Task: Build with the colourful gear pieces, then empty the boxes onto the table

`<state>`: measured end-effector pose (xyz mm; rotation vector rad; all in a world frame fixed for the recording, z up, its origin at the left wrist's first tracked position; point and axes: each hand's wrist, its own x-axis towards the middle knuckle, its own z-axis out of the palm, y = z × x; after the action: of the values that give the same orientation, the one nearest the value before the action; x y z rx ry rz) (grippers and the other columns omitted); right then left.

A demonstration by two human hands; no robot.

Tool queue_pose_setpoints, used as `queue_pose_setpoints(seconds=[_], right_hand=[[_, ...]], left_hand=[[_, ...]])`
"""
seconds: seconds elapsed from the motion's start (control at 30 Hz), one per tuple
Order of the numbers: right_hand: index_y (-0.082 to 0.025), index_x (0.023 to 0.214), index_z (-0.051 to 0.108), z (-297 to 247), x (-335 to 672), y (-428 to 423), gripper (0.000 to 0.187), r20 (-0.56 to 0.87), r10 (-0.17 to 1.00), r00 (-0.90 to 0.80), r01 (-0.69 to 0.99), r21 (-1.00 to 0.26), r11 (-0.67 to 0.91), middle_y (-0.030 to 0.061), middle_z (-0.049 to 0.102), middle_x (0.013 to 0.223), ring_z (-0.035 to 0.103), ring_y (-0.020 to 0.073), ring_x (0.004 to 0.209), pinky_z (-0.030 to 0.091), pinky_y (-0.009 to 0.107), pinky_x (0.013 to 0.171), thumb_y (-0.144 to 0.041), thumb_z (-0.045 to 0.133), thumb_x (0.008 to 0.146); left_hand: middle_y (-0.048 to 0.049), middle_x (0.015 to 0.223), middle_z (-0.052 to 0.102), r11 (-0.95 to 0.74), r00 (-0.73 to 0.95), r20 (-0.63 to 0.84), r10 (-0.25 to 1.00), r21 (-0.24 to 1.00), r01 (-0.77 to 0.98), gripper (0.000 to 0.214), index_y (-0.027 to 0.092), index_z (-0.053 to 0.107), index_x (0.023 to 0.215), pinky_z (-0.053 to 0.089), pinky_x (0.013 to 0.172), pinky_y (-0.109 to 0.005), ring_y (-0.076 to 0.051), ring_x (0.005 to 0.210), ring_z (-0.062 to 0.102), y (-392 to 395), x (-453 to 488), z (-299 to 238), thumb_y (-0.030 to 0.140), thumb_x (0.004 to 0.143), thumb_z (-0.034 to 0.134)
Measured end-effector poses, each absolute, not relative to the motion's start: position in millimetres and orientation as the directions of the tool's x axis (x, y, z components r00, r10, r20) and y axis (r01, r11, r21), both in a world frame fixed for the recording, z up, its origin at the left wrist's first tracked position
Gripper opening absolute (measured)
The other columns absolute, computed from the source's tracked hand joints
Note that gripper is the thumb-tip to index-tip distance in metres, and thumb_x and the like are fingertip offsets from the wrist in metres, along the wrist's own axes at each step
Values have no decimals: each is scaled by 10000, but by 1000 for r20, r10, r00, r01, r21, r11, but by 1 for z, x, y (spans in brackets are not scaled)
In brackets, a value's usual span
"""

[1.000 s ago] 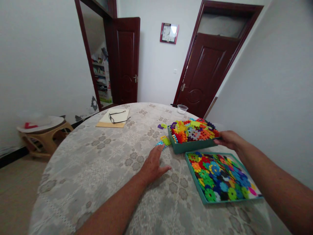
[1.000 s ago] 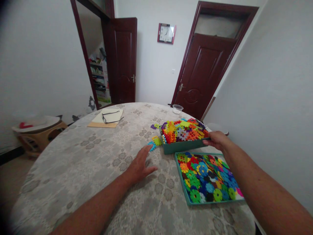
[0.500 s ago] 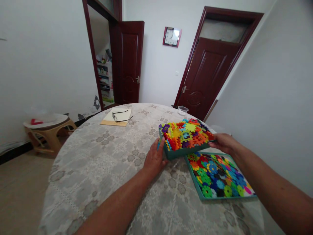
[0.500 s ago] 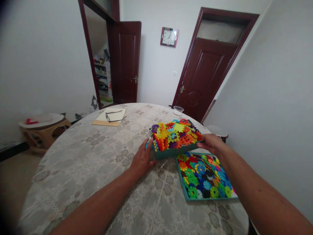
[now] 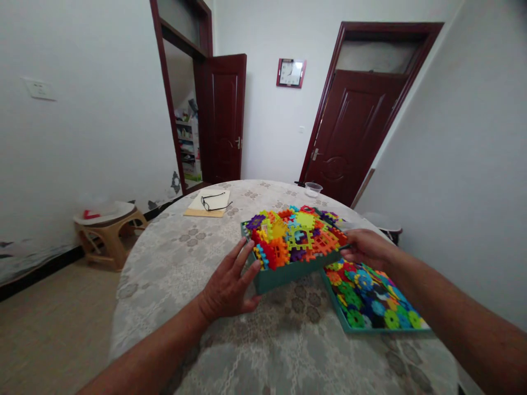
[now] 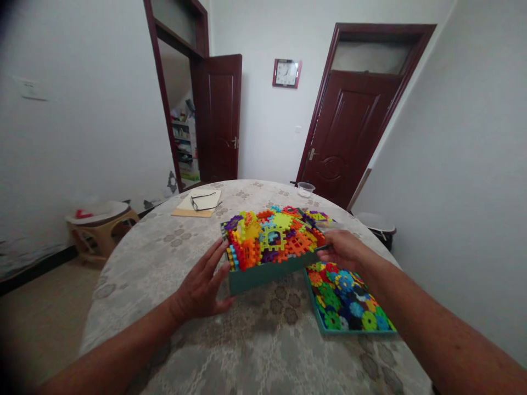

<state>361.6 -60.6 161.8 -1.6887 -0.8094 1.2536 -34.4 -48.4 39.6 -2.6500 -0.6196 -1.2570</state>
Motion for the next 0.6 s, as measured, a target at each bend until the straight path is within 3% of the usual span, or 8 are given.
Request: queue_pose_setpoints(seconds=[0.2, 0.4, 0.53, 0.6], right_hand=[[-182, 917, 586, 152, 327, -102, 151, -431, 893, 127, 104, -890, -444, 14, 673, 692, 639, 135, 462, 500, 193, 384, -142, 621, 775], [-201, 1026, 547, 130, 318, -148, 215, -562, 824, 77, 188, -803, -566, 3, 594, 534, 637, 205, 454, 476, 244, 374, -366, 547, 889], [-206, 1033, 545, 125, 322, -161, 380, -543, 834, 97, 222, -805, -550, 29, 630, 562, 655, 205, 496, 498, 251, 429, -570, 450, 979], [-210, 1084, 565, 128, 321, -164, 491, -473, 876, 96, 319, -819, -478, 30, 650, 586, 668, 215, 516, 523, 274, 463, -672, 442, 971]], left_hand=[[-105, 1650, 340, -913, 575, 771, 272, 17, 408, 1121, 489, 202, 1610, 419, 1146, -712, -478, 1506, 375, -82, -84, 58, 628, 686, 822], [-156, 1626, 351, -930, 581, 754, 306, 105, 353, 1217, 441, 109, 1665, 469, 1107, -687, -470, 1457, 441, -103, -113, 54, 752, 680, 751], [-158, 1615, 373, -918, 544, 753, 369, 203, 342, 1167, 422, 127, 1671, 486, 1097, -668, -459, 1442, 459, -103, -118, 38, 805, 721, 686], [-173, 1609, 374, -898, 498, 759, 419, 265, 352, 1140, 380, 135, 1680, 486, 1093, -672, -465, 1428, 467, -100, -119, 30, 837, 756, 622]])
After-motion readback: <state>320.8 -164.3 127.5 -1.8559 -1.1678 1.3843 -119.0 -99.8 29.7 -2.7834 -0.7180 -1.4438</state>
